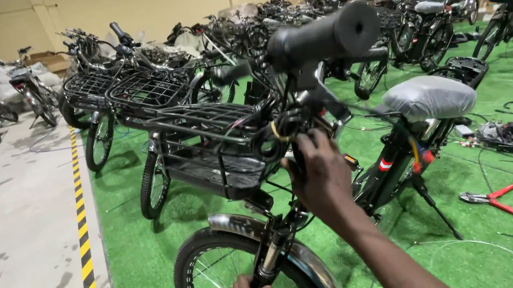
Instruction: The person works on the rear wheel hub of an electric bicycle, using a tool to tighten components. They then move to the front wheel to attach and secure a brake cable, using pliers to cut the excess cable. Finally, they adjust the handlebars and organize the brake cable near the front basket.
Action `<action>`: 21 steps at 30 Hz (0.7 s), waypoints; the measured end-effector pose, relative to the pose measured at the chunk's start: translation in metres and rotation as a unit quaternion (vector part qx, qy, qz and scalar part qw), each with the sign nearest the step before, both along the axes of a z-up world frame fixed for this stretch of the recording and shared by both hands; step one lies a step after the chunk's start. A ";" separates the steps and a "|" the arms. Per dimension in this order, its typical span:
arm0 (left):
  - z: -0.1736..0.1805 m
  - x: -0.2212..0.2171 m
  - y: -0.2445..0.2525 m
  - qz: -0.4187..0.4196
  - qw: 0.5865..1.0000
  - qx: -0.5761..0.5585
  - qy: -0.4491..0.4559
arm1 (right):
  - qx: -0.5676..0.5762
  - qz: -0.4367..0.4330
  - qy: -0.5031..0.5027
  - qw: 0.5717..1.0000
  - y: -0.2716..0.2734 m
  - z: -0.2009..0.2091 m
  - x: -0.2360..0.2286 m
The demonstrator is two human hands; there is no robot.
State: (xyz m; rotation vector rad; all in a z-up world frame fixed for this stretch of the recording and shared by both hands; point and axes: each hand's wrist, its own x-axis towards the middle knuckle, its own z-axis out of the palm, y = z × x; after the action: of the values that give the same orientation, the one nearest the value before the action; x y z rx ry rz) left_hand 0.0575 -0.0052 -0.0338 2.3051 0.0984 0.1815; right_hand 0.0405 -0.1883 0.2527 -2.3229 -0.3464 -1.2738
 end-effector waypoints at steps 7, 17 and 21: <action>0.061 -0.002 0.019 -0.016 0.971 -0.005 0.237 | 0.109 0.028 0.068 0.991 -0.031 -0.016 0.031; 0.501 -0.074 0.006 0.097 0.869 -0.479 0.069 | 0.325 0.192 0.282 0.882 -0.069 -0.044 -0.010; 0.594 -0.051 -0.023 -0.012 0.957 -0.208 0.204 | 0.503 0.193 0.402 0.740 -0.071 0.002 -0.023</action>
State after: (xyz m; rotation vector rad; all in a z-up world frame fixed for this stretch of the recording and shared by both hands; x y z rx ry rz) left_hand 0.0062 -0.0281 0.5605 1.8895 0.2897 -0.3063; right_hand 0.0171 -0.2597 0.2548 -1.4730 0.1540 -0.0473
